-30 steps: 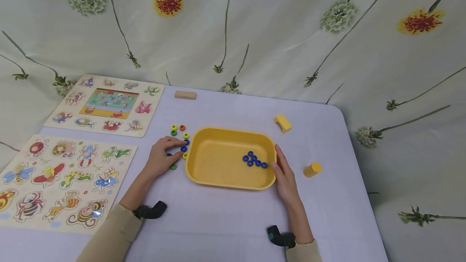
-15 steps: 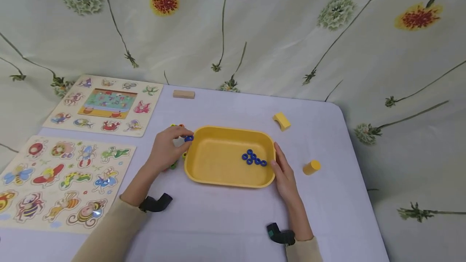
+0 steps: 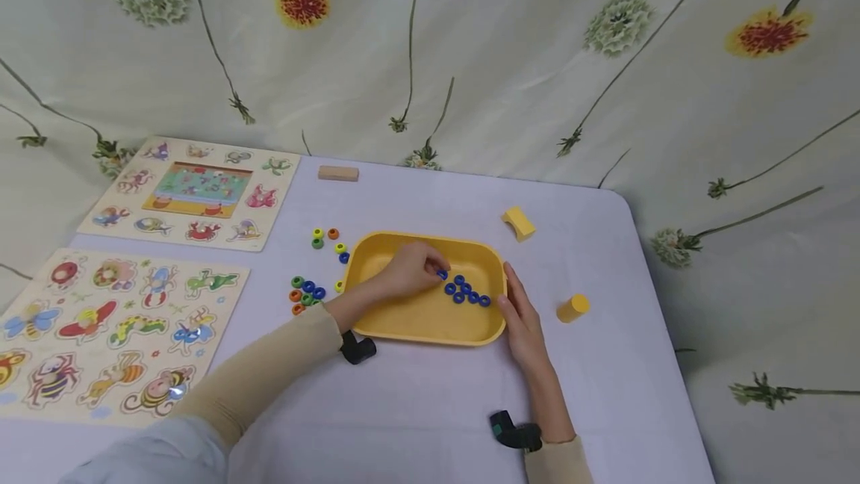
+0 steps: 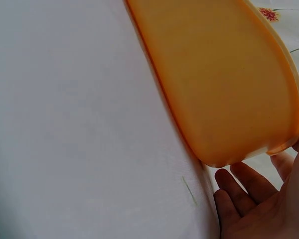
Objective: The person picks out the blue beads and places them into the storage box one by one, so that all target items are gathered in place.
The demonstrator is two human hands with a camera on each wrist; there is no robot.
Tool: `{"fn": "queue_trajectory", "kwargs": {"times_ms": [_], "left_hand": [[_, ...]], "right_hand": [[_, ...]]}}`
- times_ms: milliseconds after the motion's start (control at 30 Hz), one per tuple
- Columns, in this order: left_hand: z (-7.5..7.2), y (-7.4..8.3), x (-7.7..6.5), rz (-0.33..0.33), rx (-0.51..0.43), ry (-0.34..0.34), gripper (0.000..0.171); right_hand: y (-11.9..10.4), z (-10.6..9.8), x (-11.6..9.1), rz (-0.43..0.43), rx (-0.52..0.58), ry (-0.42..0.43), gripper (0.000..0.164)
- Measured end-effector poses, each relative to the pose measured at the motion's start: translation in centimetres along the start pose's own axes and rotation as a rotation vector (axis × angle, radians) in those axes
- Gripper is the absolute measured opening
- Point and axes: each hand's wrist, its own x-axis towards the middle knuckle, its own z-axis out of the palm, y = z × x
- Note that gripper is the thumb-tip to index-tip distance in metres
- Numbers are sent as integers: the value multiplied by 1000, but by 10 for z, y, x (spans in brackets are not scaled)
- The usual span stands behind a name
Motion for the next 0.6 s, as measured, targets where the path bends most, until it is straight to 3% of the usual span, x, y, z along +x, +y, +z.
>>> {"fn": "queue_trajectory", "kwargs": {"times_ms": [167,333,433,533,600], "left_hand": [[7,4,1,25,107,-35,24],[-2,14,-17,61,160,39,27],[-18,19,-43,118,136,180,26],[-39,15,-70,201,50,385,24],[-54,4,-83,240,-33,533,23]], "right_hand": [[0,0,-1,-1,5,14,45],[-1,1,-1,7,17,6,45],[0,3,-1,2,14,6,46],[-2,3,-2,1,4,2,46],[-5,2,-3,3,4,2,46]]}}
